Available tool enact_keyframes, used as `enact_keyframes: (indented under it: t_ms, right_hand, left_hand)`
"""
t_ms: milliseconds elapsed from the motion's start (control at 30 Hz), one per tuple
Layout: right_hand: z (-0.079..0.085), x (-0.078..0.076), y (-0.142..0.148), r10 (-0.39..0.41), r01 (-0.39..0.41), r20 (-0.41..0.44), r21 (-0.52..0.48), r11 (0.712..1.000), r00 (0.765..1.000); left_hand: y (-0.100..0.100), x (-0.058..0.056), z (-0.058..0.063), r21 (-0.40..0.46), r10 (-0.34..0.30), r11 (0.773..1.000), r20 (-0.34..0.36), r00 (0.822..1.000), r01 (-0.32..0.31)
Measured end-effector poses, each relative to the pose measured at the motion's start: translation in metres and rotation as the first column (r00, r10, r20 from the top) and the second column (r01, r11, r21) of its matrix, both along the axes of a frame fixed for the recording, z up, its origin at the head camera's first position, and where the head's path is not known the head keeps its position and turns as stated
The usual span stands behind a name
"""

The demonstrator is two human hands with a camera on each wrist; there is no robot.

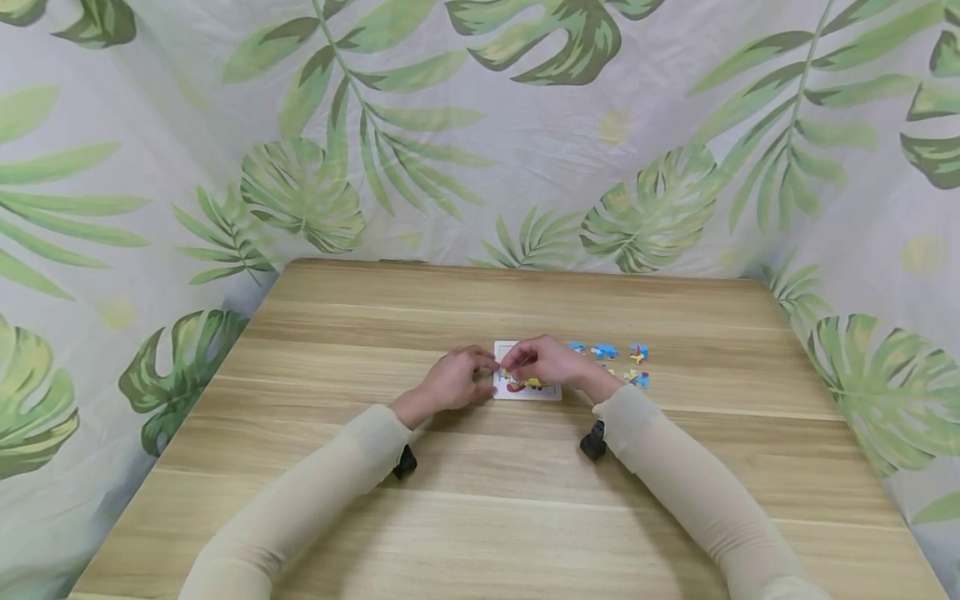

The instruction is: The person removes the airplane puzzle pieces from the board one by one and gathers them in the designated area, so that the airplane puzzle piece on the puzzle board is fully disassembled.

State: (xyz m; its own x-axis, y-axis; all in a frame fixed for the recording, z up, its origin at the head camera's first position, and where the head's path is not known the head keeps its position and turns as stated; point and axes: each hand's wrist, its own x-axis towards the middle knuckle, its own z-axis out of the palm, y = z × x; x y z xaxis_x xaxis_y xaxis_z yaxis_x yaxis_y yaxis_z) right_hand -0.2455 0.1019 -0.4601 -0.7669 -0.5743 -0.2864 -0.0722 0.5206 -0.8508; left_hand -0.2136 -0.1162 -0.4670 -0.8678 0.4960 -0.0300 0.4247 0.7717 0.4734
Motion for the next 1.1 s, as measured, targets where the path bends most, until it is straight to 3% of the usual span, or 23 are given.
enact_keyframes:
  t_ms: [1100]
  right_hand:
    - [0.002,-0.0005,-0.004,-0.024,0.025,0.01,-0.058,0.998,1.0]
  left_hand:
    - [-0.0018,0.0006,-0.0011,0.007,-0.009,1.0,-0.009,1.0,0.009]
